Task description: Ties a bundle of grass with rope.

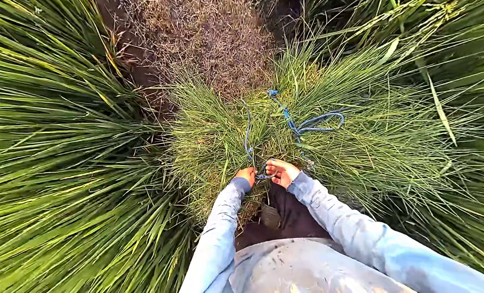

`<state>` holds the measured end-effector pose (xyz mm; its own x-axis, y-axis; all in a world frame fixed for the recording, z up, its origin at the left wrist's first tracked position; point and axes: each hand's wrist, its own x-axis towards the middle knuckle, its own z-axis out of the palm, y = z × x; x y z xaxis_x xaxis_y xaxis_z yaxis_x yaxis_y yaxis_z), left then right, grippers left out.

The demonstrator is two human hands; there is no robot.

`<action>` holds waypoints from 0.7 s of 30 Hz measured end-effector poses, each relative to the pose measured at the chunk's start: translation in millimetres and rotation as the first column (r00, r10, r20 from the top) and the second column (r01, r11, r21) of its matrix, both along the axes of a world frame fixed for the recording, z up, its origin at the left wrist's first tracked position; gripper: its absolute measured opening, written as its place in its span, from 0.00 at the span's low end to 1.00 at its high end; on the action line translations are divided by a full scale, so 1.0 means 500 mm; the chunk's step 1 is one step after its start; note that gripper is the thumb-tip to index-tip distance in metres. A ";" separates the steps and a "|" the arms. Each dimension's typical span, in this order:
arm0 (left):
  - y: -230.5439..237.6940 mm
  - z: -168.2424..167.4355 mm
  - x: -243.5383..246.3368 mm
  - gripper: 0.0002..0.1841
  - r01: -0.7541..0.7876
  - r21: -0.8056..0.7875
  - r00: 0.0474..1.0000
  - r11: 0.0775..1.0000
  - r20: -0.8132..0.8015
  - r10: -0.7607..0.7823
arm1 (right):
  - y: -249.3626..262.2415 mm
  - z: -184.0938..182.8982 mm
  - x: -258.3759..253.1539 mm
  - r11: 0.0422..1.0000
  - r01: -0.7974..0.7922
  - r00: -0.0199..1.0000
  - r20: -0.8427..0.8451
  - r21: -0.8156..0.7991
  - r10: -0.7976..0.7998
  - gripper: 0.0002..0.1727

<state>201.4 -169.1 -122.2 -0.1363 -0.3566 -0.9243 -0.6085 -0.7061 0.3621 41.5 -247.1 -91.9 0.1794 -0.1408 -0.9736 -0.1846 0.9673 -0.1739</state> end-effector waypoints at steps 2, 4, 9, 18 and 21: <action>-0.001 0.000 0.000 0.24 0.002 -0.003 1.000 1.000 -0.006 -0.002 | 0.008 0.001 -0.015 0.997 -0.070 0.994 0.085 -0.035 0.072 0.19; -0.002 -0.001 0.001 0.24 0.003 -0.002 1.000 1.000 -0.007 -0.003 | 0.013 0.000 -0.027 0.976 -0.189 0.963 0.176 -0.105 0.205 0.24; -0.003 0.000 0.003 0.24 0.004 0.003 1.000 1.000 -0.012 -0.004 | 0.047 -0.019 -0.036 0.802 -0.430 0.825 0.181 -0.416 0.536 0.39; -0.001 0.001 0.005 0.23 -0.047 0.017 0.999 0.999 -0.024 0.047 | 0.056 -0.030 0.016 0.701 -0.619 0.784 -0.220 -0.355 0.581 0.20; 0.000 -0.004 0.005 0.23 -0.054 0.027 0.998 0.998 -0.035 0.055 | 0.050 -0.042 0.016 0.706 -0.648 0.762 -0.238 -0.286 0.602 0.20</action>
